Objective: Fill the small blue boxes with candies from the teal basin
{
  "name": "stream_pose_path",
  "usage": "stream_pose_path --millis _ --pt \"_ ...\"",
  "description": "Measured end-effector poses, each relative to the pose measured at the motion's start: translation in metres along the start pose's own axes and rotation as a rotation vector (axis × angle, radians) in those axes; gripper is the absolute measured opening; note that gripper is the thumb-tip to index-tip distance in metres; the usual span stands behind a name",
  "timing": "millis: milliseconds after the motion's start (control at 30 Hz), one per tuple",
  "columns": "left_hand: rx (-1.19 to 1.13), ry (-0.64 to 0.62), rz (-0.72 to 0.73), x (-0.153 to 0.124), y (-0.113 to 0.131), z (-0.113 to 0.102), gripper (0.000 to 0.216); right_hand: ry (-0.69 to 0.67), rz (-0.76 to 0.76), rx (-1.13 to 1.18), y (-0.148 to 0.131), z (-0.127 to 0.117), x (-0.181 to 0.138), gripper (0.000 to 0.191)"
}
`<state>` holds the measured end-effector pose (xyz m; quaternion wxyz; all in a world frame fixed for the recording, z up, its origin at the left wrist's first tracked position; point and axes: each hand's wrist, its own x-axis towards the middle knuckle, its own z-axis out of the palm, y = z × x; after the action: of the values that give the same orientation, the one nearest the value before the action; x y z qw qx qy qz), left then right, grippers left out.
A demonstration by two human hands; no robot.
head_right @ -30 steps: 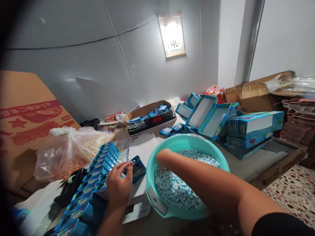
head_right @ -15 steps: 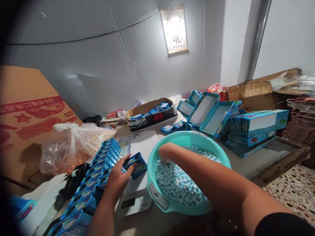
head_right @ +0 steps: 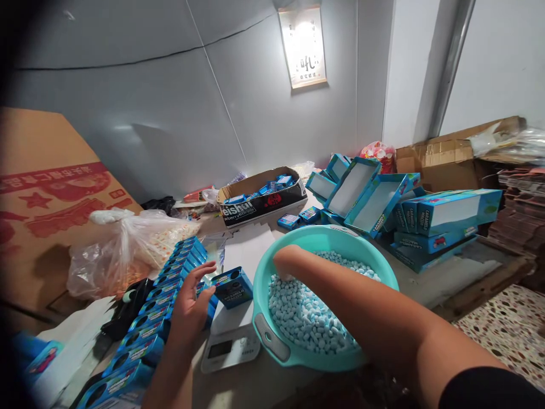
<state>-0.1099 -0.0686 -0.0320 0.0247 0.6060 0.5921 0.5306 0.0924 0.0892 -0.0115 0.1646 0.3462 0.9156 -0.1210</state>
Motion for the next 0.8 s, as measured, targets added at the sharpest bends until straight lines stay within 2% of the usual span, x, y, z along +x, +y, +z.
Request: stream_pose_path --millis 133,233,400,567,800 --pt "0.011 0.159 0.018 -0.001 0.003 -0.004 0.013 -0.132 0.051 -0.085 -0.006 -0.004 -0.005 0.008" --pt "0.036 0.251 0.042 -0.001 0.005 -0.004 0.010 -0.136 0.042 -0.106 -0.010 -0.009 -0.010 0.007" --pt "0.075 0.315 0.056 -0.001 0.004 -0.004 0.009 -0.123 0.041 -0.105 -0.015 -0.015 -0.018 0.006" --pt "0.139 0.333 0.127 -0.001 0.007 -0.006 0.006 -0.017 0.018 -0.121 -0.022 -0.028 -0.038 0.030" --pt "0.139 0.318 0.105 -0.001 0.009 -0.006 0.006 0.235 -0.042 -0.128 -0.026 -0.043 -0.056 0.040"
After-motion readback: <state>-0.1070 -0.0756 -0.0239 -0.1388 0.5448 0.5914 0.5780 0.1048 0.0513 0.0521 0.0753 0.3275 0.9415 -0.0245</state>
